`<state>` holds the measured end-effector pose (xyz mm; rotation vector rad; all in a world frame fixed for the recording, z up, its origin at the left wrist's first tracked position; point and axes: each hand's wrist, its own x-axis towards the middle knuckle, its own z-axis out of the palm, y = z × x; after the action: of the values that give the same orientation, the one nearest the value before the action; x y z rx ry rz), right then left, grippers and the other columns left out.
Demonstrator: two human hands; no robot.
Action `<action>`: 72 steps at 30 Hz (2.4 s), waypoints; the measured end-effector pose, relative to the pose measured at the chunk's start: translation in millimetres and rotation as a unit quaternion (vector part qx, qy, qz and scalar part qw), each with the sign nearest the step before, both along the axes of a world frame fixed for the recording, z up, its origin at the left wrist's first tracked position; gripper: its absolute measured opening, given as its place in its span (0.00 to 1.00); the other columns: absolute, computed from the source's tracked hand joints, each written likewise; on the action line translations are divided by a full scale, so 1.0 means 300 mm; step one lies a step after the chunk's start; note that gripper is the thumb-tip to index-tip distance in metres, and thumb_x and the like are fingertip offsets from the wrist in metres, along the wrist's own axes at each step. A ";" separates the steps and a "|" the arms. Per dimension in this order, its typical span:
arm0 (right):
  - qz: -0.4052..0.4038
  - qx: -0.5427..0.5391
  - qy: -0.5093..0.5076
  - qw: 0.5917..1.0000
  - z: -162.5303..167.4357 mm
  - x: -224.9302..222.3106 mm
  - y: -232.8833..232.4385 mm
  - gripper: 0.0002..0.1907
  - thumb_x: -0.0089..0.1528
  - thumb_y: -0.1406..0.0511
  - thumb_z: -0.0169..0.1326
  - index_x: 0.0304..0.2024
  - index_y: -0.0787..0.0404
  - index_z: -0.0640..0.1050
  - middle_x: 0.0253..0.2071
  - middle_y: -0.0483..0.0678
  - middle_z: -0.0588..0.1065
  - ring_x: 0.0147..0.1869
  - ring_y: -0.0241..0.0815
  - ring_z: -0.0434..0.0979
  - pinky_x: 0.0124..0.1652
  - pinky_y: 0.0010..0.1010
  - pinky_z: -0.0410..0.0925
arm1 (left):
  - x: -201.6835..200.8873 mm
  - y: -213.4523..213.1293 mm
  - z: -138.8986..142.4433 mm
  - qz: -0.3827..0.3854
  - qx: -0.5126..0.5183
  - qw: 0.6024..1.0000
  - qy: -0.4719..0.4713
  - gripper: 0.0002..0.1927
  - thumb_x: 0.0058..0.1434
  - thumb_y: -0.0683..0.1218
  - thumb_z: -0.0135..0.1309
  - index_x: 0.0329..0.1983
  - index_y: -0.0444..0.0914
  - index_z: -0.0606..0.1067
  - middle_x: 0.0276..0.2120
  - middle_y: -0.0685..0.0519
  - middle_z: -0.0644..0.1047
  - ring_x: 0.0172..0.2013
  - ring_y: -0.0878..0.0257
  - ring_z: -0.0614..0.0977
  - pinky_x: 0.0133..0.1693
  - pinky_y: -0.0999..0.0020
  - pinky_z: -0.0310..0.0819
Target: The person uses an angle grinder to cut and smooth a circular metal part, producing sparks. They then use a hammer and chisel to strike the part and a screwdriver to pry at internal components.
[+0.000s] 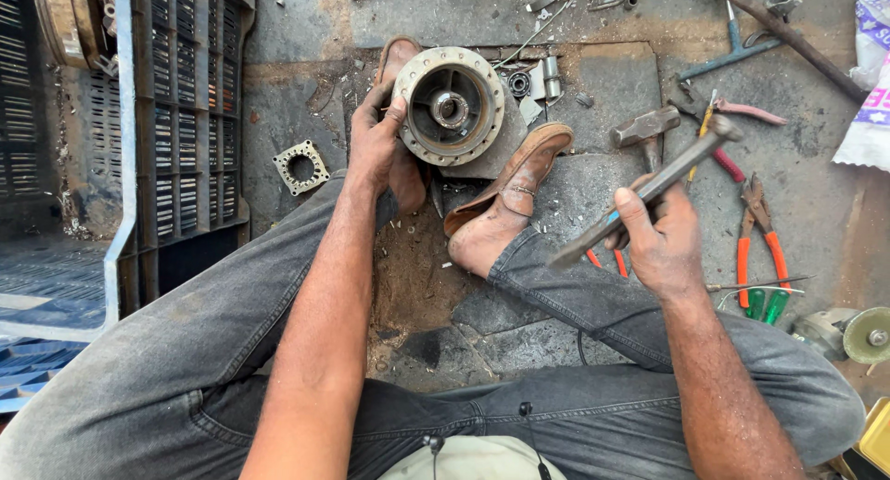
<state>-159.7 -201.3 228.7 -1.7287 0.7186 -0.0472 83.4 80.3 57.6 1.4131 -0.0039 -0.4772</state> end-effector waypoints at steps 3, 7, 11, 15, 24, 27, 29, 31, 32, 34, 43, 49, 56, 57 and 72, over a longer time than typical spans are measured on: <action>-0.017 0.080 0.020 0.996 -0.021 0.005 0.003 0.12 0.71 0.61 0.52 0.46 0.64 0.70 0.29 0.46 0.73 0.24 0.35 0.73 0.23 0.26 0.68 | 0.003 -0.002 0.013 0.001 0.004 1.000 0.006 0.25 0.71 0.47 0.54 0.66 0.29 0.69 0.59 0.43 0.77 0.58 0.58 0.78 0.61 0.65 0.72; -0.029 0.130 0.022 0.991 -0.035 0.009 0.001 0.11 0.70 0.62 0.52 0.46 0.64 0.71 0.29 0.47 0.73 0.24 0.35 0.73 0.24 0.26 0.68 | 0.004 -0.003 0.041 -0.022 0.039 0.999 -0.009 0.23 0.71 0.47 0.53 0.64 0.29 0.72 0.57 0.44 0.79 0.57 0.59 0.79 0.60 0.65 0.72; -0.030 0.100 0.014 0.994 -0.031 0.009 -0.010 0.11 0.71 0.62 0.52 0.47 0.65 0.73 0.32 0.49 0.77 0.29 0.36 0.77 0.28 0.25 0.70 | 0.004 -0.008 0.053 -0.050 0.091 0.995 -0.015 0.22 0.71 0.48 0.52 0.63 0.31 0.74 0.55 0.44 0.81 0.55 0.59 0.79 0.59 0.65 0.72; -0.038 0.130 -0.026 0.990 -0.017 0.013 -0.012 0.12 0.71 0.63 0.51 0.49 0.66 0.74 0.38 0.52 0.80 0.35 0.38 0.81 0.34 0.26 0.74 | 0.001 -0.014 0.042 -0.066 0.123 0.988 -0.065 0.22 0.72 0.48 0.52 0.63 0.32 0.73 0.57 0.45 0.80 0.58 0.58 0.79 0.60 0.64 0.70; 0.122 0.073 -0.023 0.990 0.042 0.006 0.072 0.15 0.68 0.65 0.56 0.56 0.64 0.77 0.42 0.55 0.79 0.45 0.45 0.84 0.46 0.36 0.80 | -0.008 -0.020 0.012 -0.073 0.132 0.983 -0.109 0.21 0.73 0.51 0.51 0.62 0.32 0.74 0.55 0.45 0.80 0.57 0.58 0.79 0.60 0.65 0.71; 0.175 0.158 -0.097 0.967 0.061 0.010 0.093 0.16 0.69 0.68 0.55 0.59 0.64 0.74 0.49 0.54 0.76 0.53 0.47 0.83 0.52 0.38 0.78 | -0.008 -0.022 0.004 -0.064 0.145 0.979 -0.129 0.21 0.73 0.50 0.52 0.61 0.31 0.74 0.54 0.45 0.80 0.56 0.58 0.79 0.59 0.65 0.70; 0.189 0.262 -0.090 0.942 0.076 0.009 0.083 0.18 0.69 0.71 0.52 0.62 0.64 0.71 0.54 0.54 0.77 0.60 0.47 0.81 0.57 0.38 0.76 | -0.007 -0.023 -0.002 -0.070 0.116 0.984 -0.116 0.21 0.73 0.50 0.51 0.61 0.31 0.74 0.54 0.45 0.81 0.55 0.59 0.79 0.59 0.65 0.72; 0.187 0.386 -0.037 0.903 0.075 0.009 0.079 0.19 0.65 0.71 0.46 0.59 0.64 0.74 0.56 0.53 0.77 0.53 0.46 0.83 0.43 0.34 0.77 | -0.003 -0.025 -0.008 -0.071 0.113 0.984 -0.117 0.20 0.73 0.50 0.52 0.60 0.31 0.75 0.53 0.46 0.81 0.55 0.59 0.80 0.58 0.65 0.72; 0.185 0.445 -0.013 0.876 0.071 0.009 0.076 0.21 0.63 0.71 0.43 0.58 0.64 0.75 0.57 0.53 0.77 0.50 0.46 0.84 0.36 0.33 0.78 | -0.001 -0.027 -0.011 -0.068 0.124 0.982 -0.124 0.20 0.72 0.50 0.52 0.60 0.31 0.75 0.53 0.46 0.81 0.54 0.59 0.80 0.58 0.65 0.72; 0.147 0.351 0.094 0.920 0.024 0.009 0.137 0.13 0.69 0.71 0.48 0.56 0.69 0.73 0.47 0.59 0.75 0.40 0.42 0.78 0.32 0.30 0.72 | -0.001 -0.027 -0.015 -0.063 0.129 0.982 -0.126 0.20 0.72 0.50 0.53 0.60 0.31 0.75 0.53 0.46 0.81 0.54 0.59 0.80 0.58 0.65 0.72; 0.125 0.173 0.081 0.974 -0.058 0.066 0.318 0.29 0.65 0.71 0.48 0.69 0.60 0.59 0.48 0.50 0.75 0.30 0.29 0.69 0.26 0.22 0.67 | -0.004 -0.030 -0.011 -0.060 0.115 0.985 -0.112 0.21 0.71 0.50 0.54 0.60 0.31 0.75 0.52 0.46 0.81 0.54 0.58 0.80 0.57 0.64 0.73; 0.090 0.167 0.080 0.979 -0.067 0.158 0.385 0.27 0.65 0.73 0.47 0.67 0.63 0.61 0.46 0.51 0.76 0.28 0.29 0.70 0.25 0.22 0.66 | -0.002 -0.028 -0.004 -0.061 0.098 0.988 -0.099 0.20 0.70 0.48 0.55 0.59 0.30 0.75 0.52 0.45 0.81 0.53 0.58 0.81 0.56 0.65 0.74; -0.002 0.253 0.072 0.965 -0.102 0.182 0.424 0.26 0.64 0.73 0.47 0.66 0.66 0.62 0.46 0.54 0.77 0.27 0.29 0.69 0.23 0.21 0.65 | -0.005 -0.025 -0.010 -0.063 0.082 0.991 -0.088 0.20 0.69 0.47 0.56 0.59 0.30 0.75 0.51 0.45 0.82 0.52 0.58 0.81 0.56 0.66 0.74; -0.029 0.347 0.046 0.936 -0.104 0.184 0.417 0.25 0.66 0.72 0.48 0.66 0.69 0.62 0.45 0.55 0.77 0.27 0.30 0.70 0.24 0.22 0.66 | -0.004 -0.026 -0.011 -0.065 0.077 0.991 -0.090 0.20 0.69 0.47 0.56 0.59 0.30 0.75 0.52 0.45 0.82 0.53 0.58 0.81 0.56 0.66 0.73; 0.016 0.266 0.220 0.938 -0.052 0.227 0.327 0.27 0.67 0.65 0.49 0.70 0.63 0.67 0.35 0.50 0.78 0.26 0.35 0.75 0.23 0.25 0.70 | 0.008 -0.025 -0.005 -0.060 0.004 0.998 -0.022 0.22 0.66 0.44 0.59 0.61 0.30 0.72 0.52 0.46 0.80 0.53 0.58 0.80 0.57 0.65 0.74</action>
<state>-91.5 -103.1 213.1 -1.2302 0.9260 0.5285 85.7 72.8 56.0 1.4360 -0.1238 -0.5461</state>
